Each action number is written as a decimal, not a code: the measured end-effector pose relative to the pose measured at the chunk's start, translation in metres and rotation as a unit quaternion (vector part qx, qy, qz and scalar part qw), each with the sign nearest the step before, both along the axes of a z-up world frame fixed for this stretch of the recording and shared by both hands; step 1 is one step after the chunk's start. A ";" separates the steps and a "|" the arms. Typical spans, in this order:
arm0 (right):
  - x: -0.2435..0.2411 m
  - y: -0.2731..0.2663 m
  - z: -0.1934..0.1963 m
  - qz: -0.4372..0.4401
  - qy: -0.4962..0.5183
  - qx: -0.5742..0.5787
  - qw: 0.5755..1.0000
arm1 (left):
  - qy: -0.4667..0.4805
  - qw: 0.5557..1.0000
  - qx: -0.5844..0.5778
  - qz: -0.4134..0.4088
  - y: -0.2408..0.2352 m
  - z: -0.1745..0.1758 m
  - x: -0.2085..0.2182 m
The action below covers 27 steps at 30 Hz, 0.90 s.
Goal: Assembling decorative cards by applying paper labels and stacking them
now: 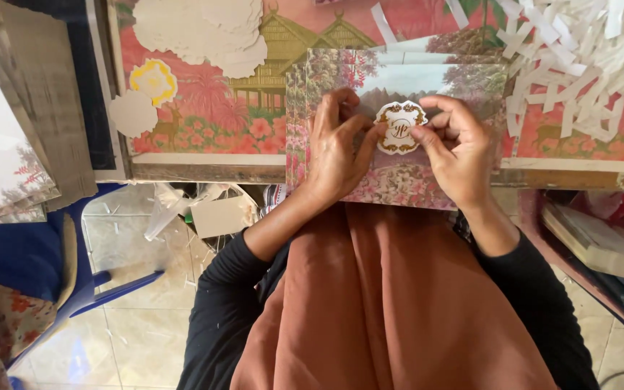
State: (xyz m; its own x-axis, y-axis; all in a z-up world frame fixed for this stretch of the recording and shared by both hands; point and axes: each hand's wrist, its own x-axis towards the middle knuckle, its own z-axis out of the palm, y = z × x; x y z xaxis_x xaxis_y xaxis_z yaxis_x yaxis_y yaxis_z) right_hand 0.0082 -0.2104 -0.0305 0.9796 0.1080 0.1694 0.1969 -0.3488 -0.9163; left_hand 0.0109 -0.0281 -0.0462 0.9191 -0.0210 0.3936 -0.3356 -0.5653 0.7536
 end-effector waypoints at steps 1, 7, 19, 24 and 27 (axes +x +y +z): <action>0.000 0.000 0.000 -0.001 0.004 0.000 1.000 | 0.004 1.000 0.000 -0.001 0.000 0.000 -0.001; 0.003 0.002 0.003 0.011 -0.013 -0.034 0.999 | 0.008 1.000 0.028 -0.004 0.000 -0.008 0.000; 0.003 0.004 -0.003 -0.006 -0.058 -0.108 0.992 | 0.024 0.996 0.083 -0.001 -0.002 -0.003 0.002; 0.036 -0.012 0.042 0.098 -0.188 -0.308 0.927 | 0.052 0.959 0.274 0.051 0.016 0.021 0.011; 0.101 -0.031 0.072 0.072 -0.306 -0.350 0.882 | -0.071 0.968 0.192 0.144 0.068 0.021 0.059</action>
